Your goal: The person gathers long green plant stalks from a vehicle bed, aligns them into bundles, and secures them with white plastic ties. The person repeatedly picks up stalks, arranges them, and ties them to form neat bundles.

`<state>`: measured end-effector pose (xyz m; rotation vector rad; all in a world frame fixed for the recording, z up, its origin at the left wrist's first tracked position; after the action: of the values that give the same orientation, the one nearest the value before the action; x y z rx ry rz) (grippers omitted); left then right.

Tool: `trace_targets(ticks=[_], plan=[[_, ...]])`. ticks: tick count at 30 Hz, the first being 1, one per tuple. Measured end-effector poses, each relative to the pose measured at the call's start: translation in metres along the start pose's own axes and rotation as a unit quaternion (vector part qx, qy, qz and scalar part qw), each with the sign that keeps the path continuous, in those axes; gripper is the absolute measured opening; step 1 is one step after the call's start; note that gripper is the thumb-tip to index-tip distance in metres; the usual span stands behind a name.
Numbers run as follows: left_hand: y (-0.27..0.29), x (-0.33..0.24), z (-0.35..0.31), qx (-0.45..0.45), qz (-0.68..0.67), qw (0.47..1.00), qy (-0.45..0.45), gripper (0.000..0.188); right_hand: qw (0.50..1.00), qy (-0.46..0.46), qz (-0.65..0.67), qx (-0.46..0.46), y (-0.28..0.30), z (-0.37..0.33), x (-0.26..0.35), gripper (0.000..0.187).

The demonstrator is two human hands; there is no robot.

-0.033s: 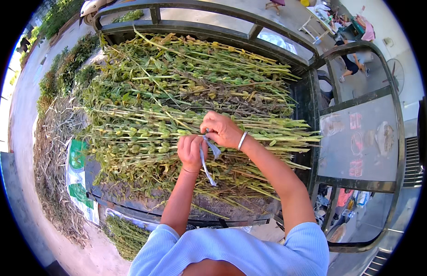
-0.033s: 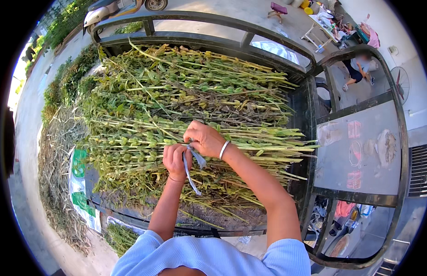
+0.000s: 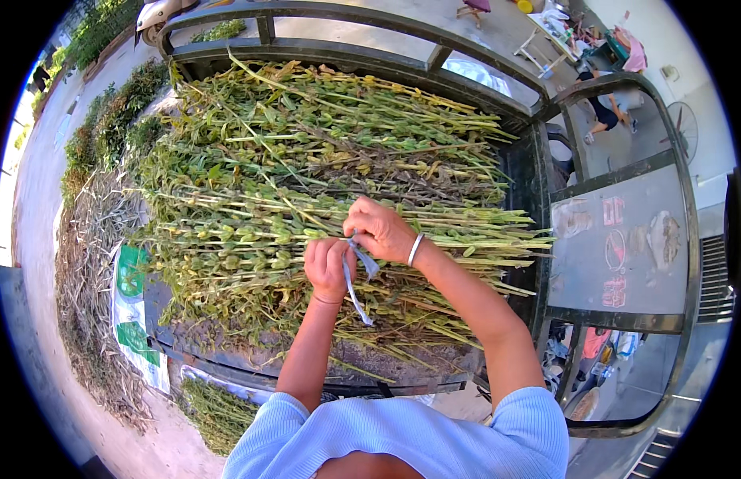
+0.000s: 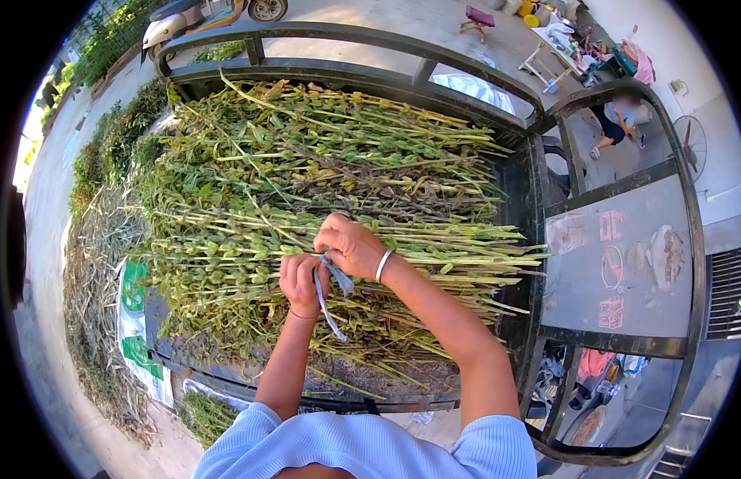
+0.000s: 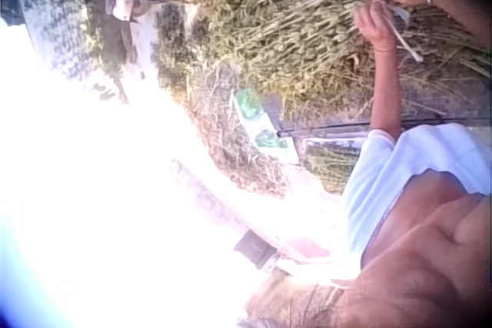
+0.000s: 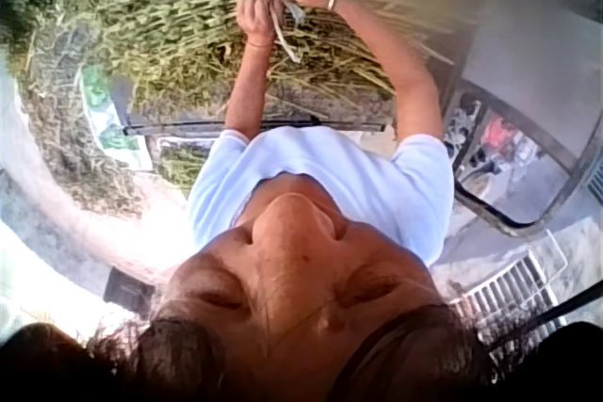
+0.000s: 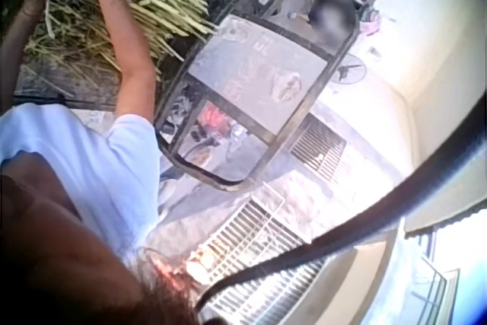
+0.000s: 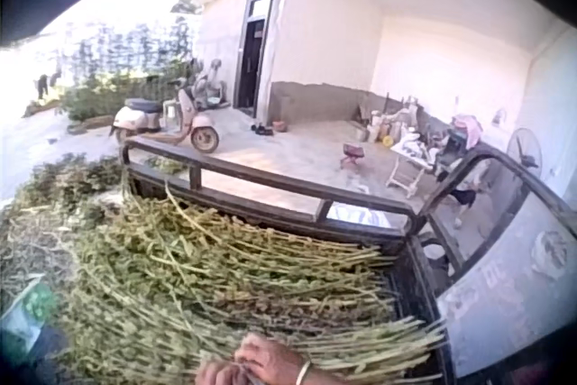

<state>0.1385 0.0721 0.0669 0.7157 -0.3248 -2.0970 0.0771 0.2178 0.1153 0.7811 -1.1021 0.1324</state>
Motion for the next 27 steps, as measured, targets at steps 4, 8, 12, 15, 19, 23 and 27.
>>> trace_targets(ticks=[4, 8, 12, 15, 19, 23, 27], plan=[[-0.003, 0.002, -0.005, 0.001, 0.015, 1.000, -0.006, 0.010, 0.998, 0.030, -0.053, 0.014, -0.007, -0.005, -0.001, 0.020], [-0.003, 0.004, -0.008, 0.008, 0.019, 1.000, -0.008, 0.010, 0.997, 0.020, -0.009, 0.077, 0.000, 0.002, -0.010, 0.014], [-0.005, 0.002, -0.008, 0.021, 0.010, 1.000, -0.003, 0.010, 0.994, -0.009, 0.001, 0.104, 0.008, 0.008, -0.011, 0.008], [-0.004, 0.001, -0.005, 0.021, 0.008, 1.000, 0.004, 0.010, 0.999, 0.002, -0.018, 0.035, 0.001, 0.008, -0.004, 0.010], [-0.006, 0.002, -0.001, 0.016, 0.006, 1.000, 0.013, 0.010, 0.989, 0.059, -0.127, -0.044, -0.010, 0.002, 0.004, 0.018], [-0.004, 0.005, -0.006, 0.026, 0.007, 1.000, 0.010, 0.012, 0.999, 0.024, -0.027, -0.005, -0.004, 0.002, -0.002, 0.022], [-0.004, 0.004, -0.003, 0.022, -0.014, 0.999, 0.021, 0.014, 1.000, -0.003, -0.021, -0.019, -0.006, 0.002, -0.009, 0.007]])
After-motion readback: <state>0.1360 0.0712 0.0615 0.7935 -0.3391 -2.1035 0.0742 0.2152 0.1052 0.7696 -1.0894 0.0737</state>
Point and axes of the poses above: each hand's wrist, its own z-axis towards the middle knuckle, its own y-axis out of the back of the hand, x = y × z, the point moved 1 cm from there along z, towards the middle knuckle, and after that the axes turned 8 degrees about z, right-handed, at the moved point
